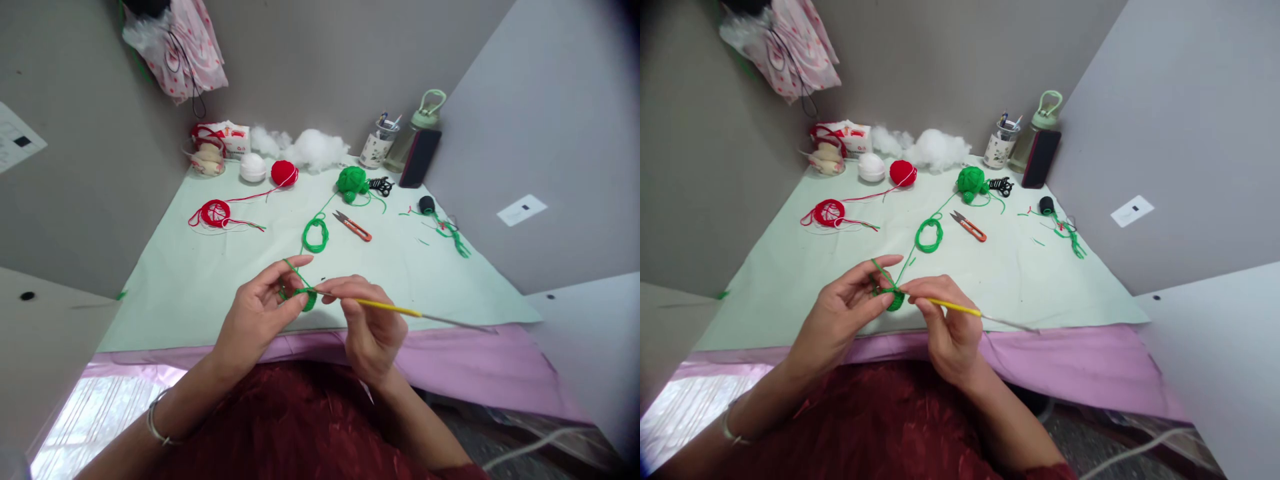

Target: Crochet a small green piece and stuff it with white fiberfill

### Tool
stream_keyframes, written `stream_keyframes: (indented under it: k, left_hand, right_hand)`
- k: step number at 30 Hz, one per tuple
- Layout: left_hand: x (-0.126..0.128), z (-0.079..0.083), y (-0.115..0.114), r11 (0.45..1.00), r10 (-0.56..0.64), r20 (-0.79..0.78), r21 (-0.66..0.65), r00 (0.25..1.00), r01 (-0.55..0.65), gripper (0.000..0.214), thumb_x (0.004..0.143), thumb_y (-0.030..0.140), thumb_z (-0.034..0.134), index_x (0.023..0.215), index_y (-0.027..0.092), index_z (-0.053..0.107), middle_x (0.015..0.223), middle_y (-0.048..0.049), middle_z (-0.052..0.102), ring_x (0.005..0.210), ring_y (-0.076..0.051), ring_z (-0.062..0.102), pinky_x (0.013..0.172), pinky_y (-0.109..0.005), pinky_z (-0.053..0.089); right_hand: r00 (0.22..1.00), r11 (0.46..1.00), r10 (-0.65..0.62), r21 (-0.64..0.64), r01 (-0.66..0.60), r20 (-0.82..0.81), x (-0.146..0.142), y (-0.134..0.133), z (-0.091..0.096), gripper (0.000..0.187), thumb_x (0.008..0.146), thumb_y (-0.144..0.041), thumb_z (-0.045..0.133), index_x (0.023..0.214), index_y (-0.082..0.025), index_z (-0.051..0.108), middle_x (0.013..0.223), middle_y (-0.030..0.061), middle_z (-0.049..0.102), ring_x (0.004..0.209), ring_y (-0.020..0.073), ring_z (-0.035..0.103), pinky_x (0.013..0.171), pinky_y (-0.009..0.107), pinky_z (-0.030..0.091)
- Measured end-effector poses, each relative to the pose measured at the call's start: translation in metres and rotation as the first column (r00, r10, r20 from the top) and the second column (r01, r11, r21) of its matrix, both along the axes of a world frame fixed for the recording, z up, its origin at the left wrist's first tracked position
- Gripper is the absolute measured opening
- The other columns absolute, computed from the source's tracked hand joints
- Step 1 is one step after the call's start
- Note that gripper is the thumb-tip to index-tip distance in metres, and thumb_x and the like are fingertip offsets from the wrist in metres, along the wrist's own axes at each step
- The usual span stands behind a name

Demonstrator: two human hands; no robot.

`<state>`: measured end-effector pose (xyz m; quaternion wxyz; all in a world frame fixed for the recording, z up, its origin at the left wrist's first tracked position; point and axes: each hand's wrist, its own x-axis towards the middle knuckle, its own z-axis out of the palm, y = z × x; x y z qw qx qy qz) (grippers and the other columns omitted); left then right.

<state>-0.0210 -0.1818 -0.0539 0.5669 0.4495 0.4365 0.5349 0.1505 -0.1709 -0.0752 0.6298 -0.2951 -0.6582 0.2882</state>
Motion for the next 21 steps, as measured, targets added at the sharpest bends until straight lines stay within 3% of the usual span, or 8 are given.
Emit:
stream_keyframes:
  k: [4,8,15,21]
  left_hand:
    - [-0.0014,-0.0009,0.0003,0.998,-0.057,0.078,-0.027,0.995,0.059,0.038,0.09,0.024,0.081,0.128,0.029,0.079,0.091,0.0008,0.063,0.087,-0.015,0.06,0.086,-0.028,0.052]
    - [-0.001,0.0,0.0,0.997,-0.061,0.091,-0.031,0.994,0.064,0.037,0.09,0.025,0.081,0.127,0.028,0.08,0.091,0.0002,0.063,0.087,-0.016,0.059,0.086,-0.028,0.051]
    - [-0.0024,-0.0013,-0.0012,0.998,-0.061,0.078,-0.026,0.995,0.064,0.035,0.091,0.025,0.081,0.126,0.029,0.08,0.091,0.0005,0.062,0.087,-0.015,0.059,0.086,-0.027,0.051]
    - [-0.0023,0.0001,-0.0022,1.0,-0.013,0.015,-0.002,1.0,0.013,0.034,0.09,0.024,0.08,0.124,0.027,0.081,0.088,0.0006,0.064,0.083,-0.014,0.06,0.08,-0.026,0.052]
  right_hand:
    - [0.983,0.967,0.038,-0.242,-0.081,-0.178,-0.0005,0.003,0.0041,0.017,0.107,-0.029,0.061,0.103,-0.027,0.077,0.095,0.0028,0.081,0.076,0.016,0.071,0.074,0.034,0.06]
    - [0.967,0.926,0.078,-0.341,-0.16,-0.244,0.0005,0.0065,0.0054,0.019,0.106,-0.037,0.062,0.099,-0.025,0.076,0.094,0.0031,0.081,0.076,0.0159,0.07,0.076,0.033,0.06]
    - [0.955,0.932,0.151,-0.287,-0.223,-0.255,0.002,0.0057,0.0063,0.017,0.107,-0.033,0.062,0.102,-0.028,0.077,0.095,0.001,0.08,0.079,0.0151,0.071,0.076,0.032,0.058]
    - [0.995,0.982,0.089,-0.164,-0.096,-0.05,0.0067,0.001,0.0103,0.019,0.107,-0.024,0.059,0.107,-0.027,0.077,0.097,0.0039,0.08,0.081,0.0184,0.073,0.074,0.037,0.06]
